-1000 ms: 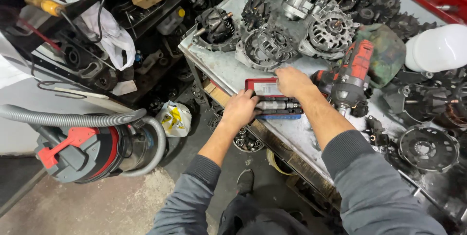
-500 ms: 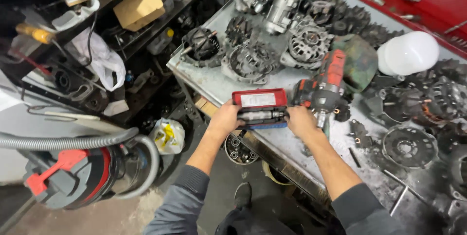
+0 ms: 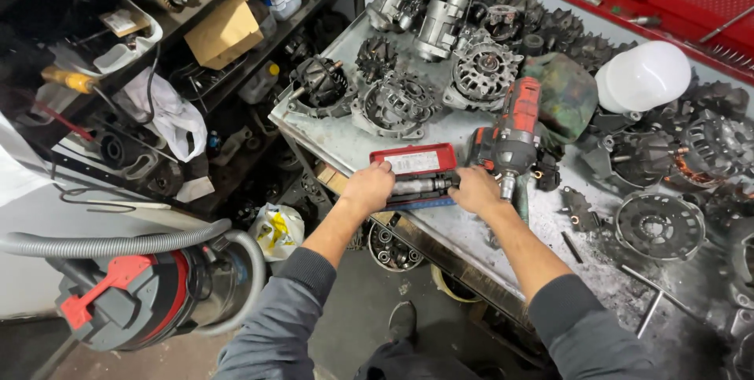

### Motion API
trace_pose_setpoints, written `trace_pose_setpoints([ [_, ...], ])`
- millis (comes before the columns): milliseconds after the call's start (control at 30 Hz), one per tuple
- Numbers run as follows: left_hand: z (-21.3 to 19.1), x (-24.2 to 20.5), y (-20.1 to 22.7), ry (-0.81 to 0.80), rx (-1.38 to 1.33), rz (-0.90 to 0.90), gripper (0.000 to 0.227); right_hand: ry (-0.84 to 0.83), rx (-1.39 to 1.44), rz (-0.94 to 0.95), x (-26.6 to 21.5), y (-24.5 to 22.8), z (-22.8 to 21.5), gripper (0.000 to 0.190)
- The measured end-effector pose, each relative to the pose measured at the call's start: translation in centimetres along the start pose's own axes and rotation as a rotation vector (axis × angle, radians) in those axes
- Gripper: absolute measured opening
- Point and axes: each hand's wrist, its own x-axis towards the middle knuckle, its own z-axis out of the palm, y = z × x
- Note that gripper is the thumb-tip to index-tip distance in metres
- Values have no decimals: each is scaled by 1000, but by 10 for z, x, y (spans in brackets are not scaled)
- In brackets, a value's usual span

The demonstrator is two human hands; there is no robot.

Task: The person uses a hammer and punch to remove a pin from a circular metal part on a workbench. They then use a hammer to tap a component into place on a larger alternator assembly. The person handles various tools and car parts on a cluttered workbench.

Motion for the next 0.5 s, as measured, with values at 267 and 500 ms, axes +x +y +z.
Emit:
trace_pose_setpoints([
  [267, -30, -39, 12, 59, -164, -54, 39, 27, 275, -42, 0, 17, 9, 35],
  [500, -7, -27, 29, 148, -118, -105, 52, 359, 791, -78, -67, -51, -27, 32],
])
